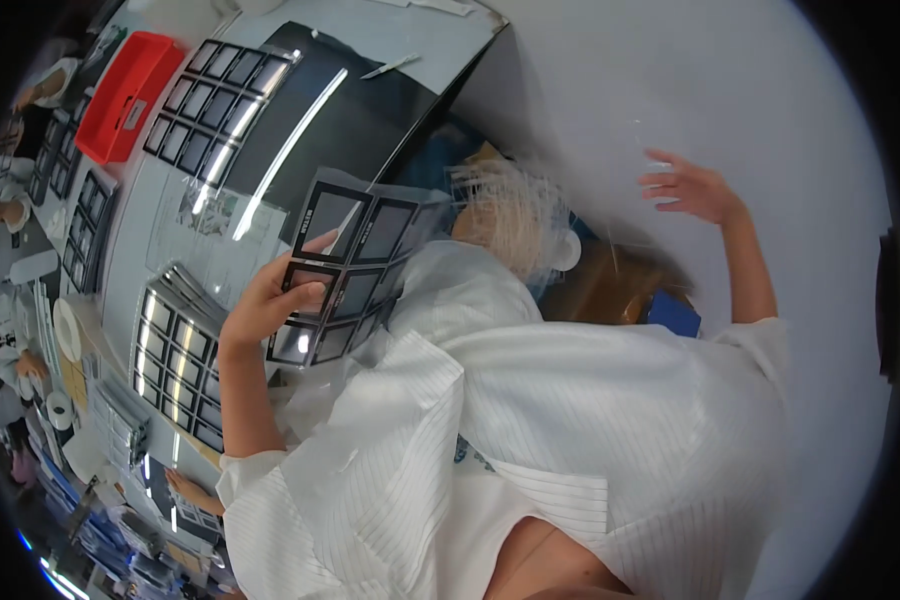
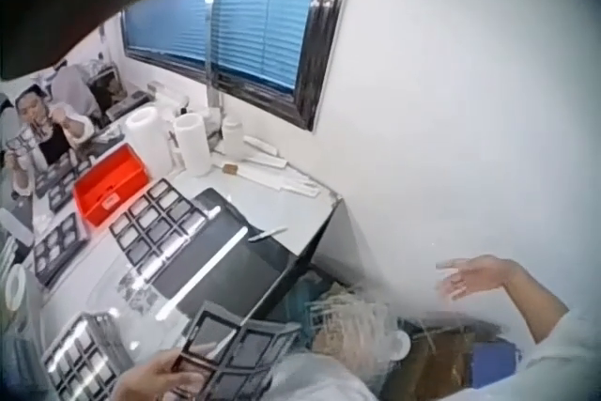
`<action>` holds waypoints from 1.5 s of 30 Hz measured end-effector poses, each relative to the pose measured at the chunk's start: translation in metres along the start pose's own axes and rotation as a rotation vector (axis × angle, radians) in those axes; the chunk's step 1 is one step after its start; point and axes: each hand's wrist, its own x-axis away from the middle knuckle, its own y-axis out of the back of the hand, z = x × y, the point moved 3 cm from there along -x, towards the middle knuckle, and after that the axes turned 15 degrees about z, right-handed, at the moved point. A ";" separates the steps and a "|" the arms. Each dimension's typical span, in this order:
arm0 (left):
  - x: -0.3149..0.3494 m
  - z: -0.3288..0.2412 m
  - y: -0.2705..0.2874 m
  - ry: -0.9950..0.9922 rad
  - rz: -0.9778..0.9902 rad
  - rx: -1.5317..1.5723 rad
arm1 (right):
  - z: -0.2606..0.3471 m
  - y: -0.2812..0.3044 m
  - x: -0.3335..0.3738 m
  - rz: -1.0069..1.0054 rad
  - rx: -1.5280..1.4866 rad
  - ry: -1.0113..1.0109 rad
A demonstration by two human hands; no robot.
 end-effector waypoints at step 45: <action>-0.046 0.039 0.219 0.489 -1.664 -0.581 | 0.293 -0.124 -0.721 0.010 1.276 0.757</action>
